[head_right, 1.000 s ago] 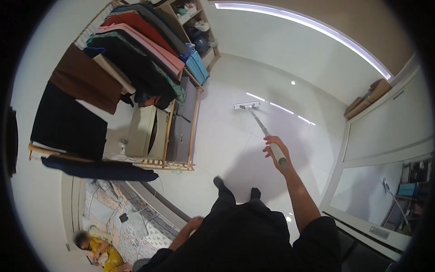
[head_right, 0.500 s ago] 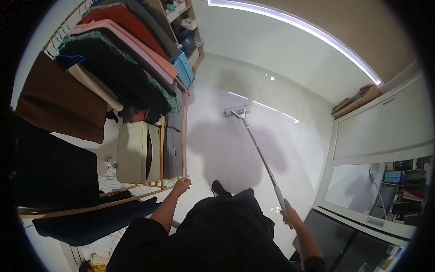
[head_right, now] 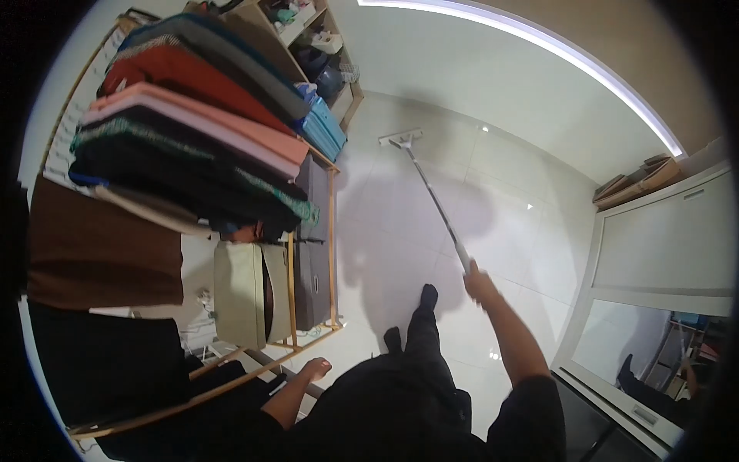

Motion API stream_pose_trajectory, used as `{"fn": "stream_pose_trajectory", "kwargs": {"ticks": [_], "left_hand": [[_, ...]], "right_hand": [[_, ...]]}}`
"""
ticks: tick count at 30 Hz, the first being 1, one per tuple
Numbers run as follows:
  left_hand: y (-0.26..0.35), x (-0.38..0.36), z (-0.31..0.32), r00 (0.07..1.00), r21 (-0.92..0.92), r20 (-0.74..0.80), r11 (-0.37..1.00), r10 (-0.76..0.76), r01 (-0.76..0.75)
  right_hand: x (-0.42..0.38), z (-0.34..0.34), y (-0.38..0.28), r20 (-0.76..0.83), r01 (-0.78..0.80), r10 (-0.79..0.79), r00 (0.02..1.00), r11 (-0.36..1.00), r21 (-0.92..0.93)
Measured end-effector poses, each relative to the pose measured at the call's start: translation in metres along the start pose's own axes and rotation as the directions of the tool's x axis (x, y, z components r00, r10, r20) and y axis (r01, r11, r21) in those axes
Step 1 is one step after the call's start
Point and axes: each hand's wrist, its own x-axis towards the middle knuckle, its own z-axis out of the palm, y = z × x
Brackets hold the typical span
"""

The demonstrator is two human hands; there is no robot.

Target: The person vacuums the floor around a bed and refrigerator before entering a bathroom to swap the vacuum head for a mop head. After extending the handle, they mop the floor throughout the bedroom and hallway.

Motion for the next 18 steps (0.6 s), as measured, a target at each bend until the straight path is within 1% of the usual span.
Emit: {"fn": "stream_pose_trajectory", "kwargs": {"ticks": [1,2,3,4,5,6,7,8,9,10,11,12,13,14,15,16,17,18], "left_hand": [[0.014,-0.001,-0.013,0.999,-0.076,-0.029,0.996,-0.039,0.037],[0.027,-0.003,-0.025,0.995,-0.154,-0.054,0.985,-0.083,0.074],[0.041,-0.001,-0.04,0.994,-0.144,-0.058,0.986,-0.09,0.081],[0.055,0.002,-0.053,0.993,-0.234,-0.097,0.971,-0.07,0.046],[0.066,0.004,-0.061,0.989,-0.323,-0.134,0.946,-0.06,0.014],[0.075,0.009,-0.066,0.98,-0.336,-0.195,0.942,-0.047,-0.021],[0.088,0.016,-0.072,0.967,-0.344,-0.254,0.937,-0.028,-0.063],[0.104,0.018,-0.078,0.97,-0.345,-0.239,0.937,-0.038,-0.048],[0.125,0.021,-0.088,0.968,-0.335,-0.249,0.936,0.02,-0.105],[0.143,0.027,-0.094,0.96,-0.325,-0.267,0.93,0.084,-0.172],[0.153,0.031,-0.094,0.961,-0.33,-0.263,0.927,0.089,-0.177],[0.165,0.037,-0.097,0.969,-0.315,-0.219,0.931,0.118,-0.184],[0.177,0.045,-0.103,0.973,-0.297,-0.178,0.934,0.148,-0.197],[0.177,0.055,-0.097,0.971,-0.326,-0.176,0.921,0.161,-0.212],[0.181,0.057,-0.095,0.974,-0.368,-0.171,0.907,0.15,-0.204],[0.185,0.061,-0.091,0.978,-0.415,-0.161,0.89,0.135,-0.191],[0.187,0.06,-0.087,0.973,-0.438,-0.178,0.874,0.147,-0.212],[0.186,0.059,-0.078,0.976,-0.456,-0.166,0.867,0.14,-0.202]], "right_hand": [[0.04,-0.02,-0.024,0.006,0.014,-0.014,1.0,1.0,-0.028],[0.077,-0.037,-0.043,0.022,0.04,-0.04,0.999,0.999,-0.006],[0.11,-0.055,-0.062,-0.006,0.06,-0.06,0.998,0.998,0.006],[0.138,-0.068,-0.078,-0.029,0.079,-0.078,0.997,0.997,0.015],[0.155,-0.083,-0.098,-0.043,0.034,-0.032,0.999,0.999,0.039],[0.161,-0.086,-0.107,-0.05,-0.018,0.021,0.999,0.997,0.069],[0.164,-0.078,-0.096,-0.033,-0.031,0.033,0.999,0.996,0.082],[0.162,-0.071,-0.078,0.015,-0.025,0.025,1.0,0.999,0.029],[0.164,-0.067,-0.052,0.055,-0.012,0.013,0.998,1.0,-0.028],[0.204,-0.018,0.053,-0.013,0.125,-0.129,0.992,0.98,-0.152],[0.186,0.01,0.132,0.022,0.104,-0.102,0.994,0.988,-0.11],[0.127,0.028,0.173,-0.017,-0.227,0.227,0.974,0.974,0.013],[0.078,0.08,0.272,0.004,-0.297,0.297,0.955,0.955,0.006],[-0.026,0.057,0.267,0.247,-0.195,0.279,0.928,0.929,-0.316],[-0.099,0.098,0.344,0.321,-0.212,0.361,0.876,0.885,-0.415],[-0.197,0.093,0.319,0.054,-0.492,0.532,0.845,0.814,-0.31],[-0.274,0.055,0.268,0.09,-0.54,0.581,0.809,0.794,-0.278],[-0.324,0.054,0.275,0.084,-0.539,0.573,0.815,0.803,-0.254]]}}
